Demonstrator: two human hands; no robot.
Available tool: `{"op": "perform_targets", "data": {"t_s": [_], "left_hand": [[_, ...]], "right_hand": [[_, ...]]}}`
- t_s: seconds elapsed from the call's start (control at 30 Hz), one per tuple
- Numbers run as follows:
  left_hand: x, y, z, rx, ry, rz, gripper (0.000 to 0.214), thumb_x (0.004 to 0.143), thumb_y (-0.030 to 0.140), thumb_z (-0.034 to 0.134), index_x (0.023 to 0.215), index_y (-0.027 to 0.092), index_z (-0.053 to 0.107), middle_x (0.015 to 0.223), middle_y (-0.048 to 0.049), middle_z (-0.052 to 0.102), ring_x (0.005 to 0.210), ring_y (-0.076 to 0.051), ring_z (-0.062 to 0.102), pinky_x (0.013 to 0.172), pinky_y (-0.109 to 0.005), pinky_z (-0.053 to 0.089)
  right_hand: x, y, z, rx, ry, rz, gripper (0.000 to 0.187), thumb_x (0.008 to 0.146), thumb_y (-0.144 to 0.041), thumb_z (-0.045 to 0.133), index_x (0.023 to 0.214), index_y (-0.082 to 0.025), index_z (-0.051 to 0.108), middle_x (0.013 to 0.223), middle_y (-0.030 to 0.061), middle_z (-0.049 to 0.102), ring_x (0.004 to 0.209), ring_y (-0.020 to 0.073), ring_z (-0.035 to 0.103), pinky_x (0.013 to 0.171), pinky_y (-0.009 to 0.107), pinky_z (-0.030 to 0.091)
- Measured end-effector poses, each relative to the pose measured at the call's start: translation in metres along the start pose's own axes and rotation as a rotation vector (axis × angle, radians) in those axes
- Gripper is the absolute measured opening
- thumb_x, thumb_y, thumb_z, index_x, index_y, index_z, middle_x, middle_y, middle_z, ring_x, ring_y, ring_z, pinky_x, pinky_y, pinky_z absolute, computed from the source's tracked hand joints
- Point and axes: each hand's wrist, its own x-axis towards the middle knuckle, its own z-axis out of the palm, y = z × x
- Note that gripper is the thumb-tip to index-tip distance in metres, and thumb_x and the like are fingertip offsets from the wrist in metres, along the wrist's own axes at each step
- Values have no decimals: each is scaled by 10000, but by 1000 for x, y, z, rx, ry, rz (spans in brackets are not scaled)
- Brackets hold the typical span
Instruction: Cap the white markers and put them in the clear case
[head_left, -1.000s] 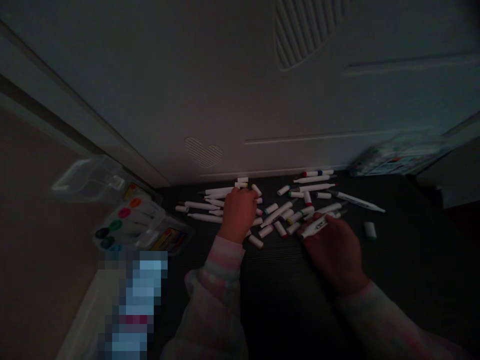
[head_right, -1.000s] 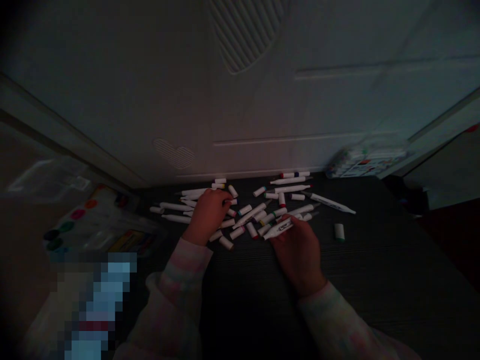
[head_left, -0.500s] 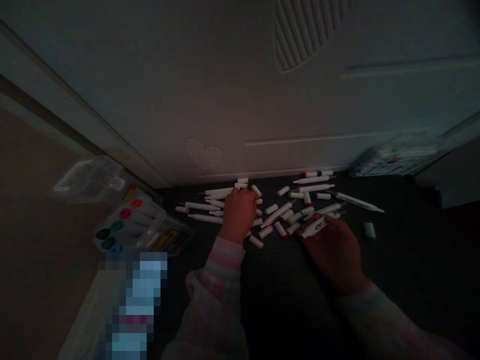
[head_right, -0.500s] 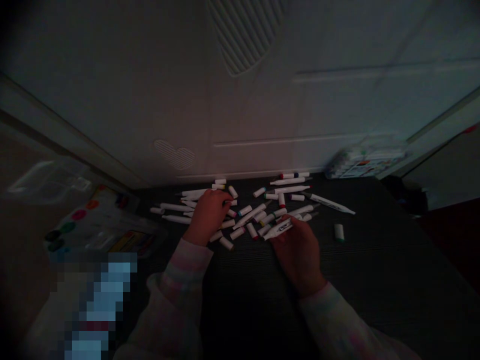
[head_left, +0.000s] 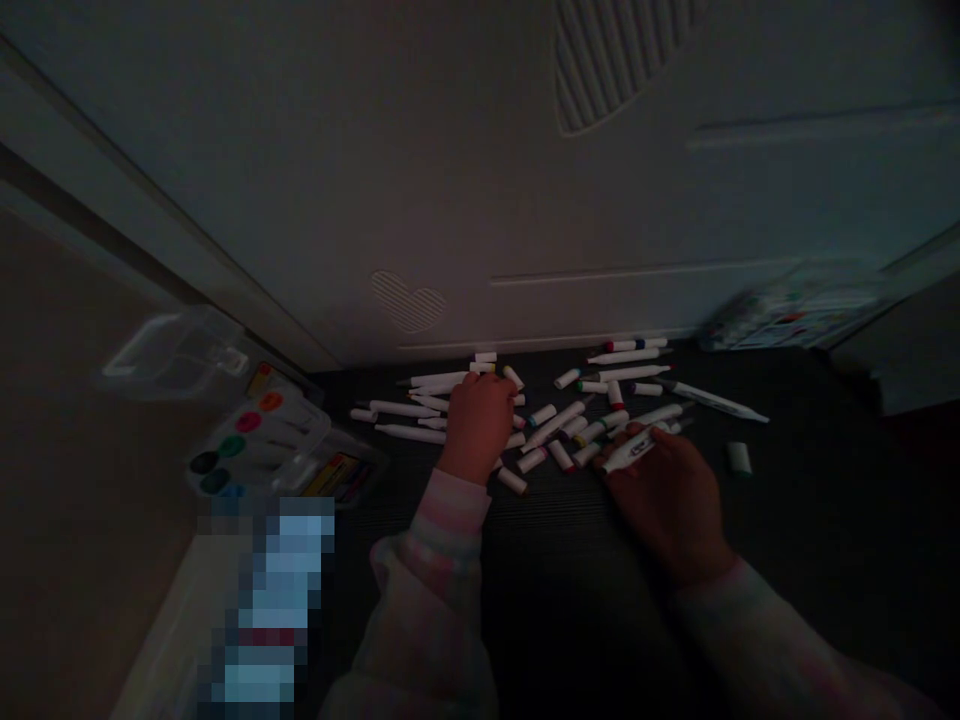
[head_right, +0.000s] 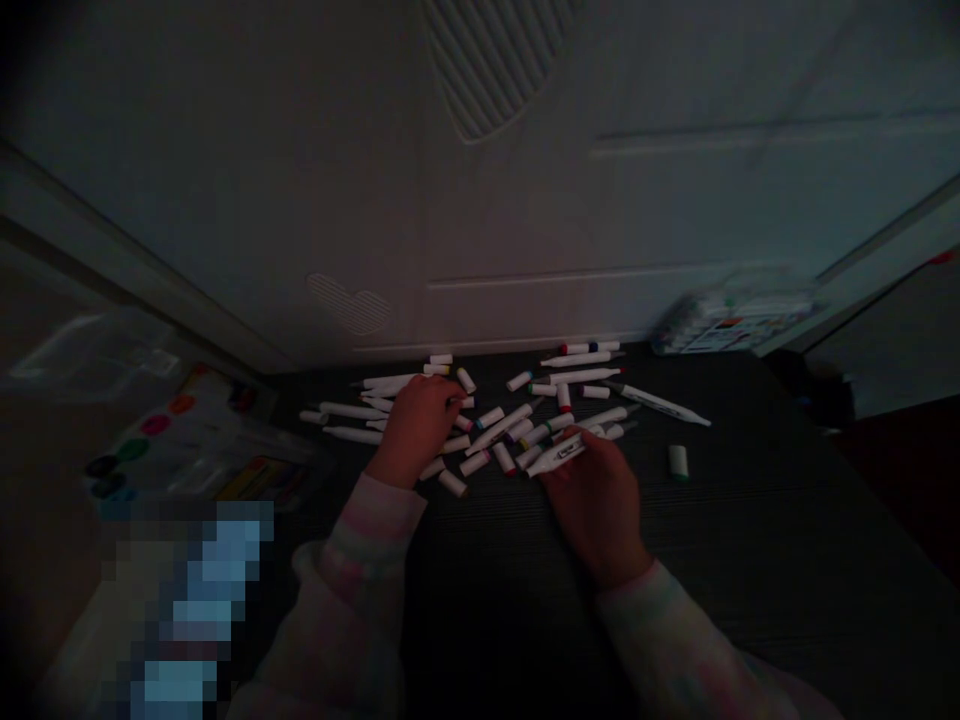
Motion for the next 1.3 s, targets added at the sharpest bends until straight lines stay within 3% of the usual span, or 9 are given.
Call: {"op": "perform_targets", "data": {"t_s": [0.73,1.03,1.3], "left_hand": [[0,-1,0,17,5,3,205,830,192,464,876,192,665,918,-39,652,900,-199,523,778,-304,394],[-1,0,-1,29,3,-2,220,835,189,447,868,193,664,911,-38,652,903,-200,524,765,-307,394],[-1,0,0,21,12,1,205,825,182,462,861,185,664,911,-45,655,897,-210,522,761,-315,399]], "right_hand": [[0,0,-2,2,64,14,33,643,-202,574,629,-182,597,581,-23,617,536,111,580,533,252,504],[1,0,-3,8,6,-2,63,676,-185,548,638,-209,594,594,-28,632,567,124,598,551,272,519],[-1,0,3,18,69,11,120,688,-178,502,602,-191,585,560,-21,616,491,103,555,517,260,506]]}}
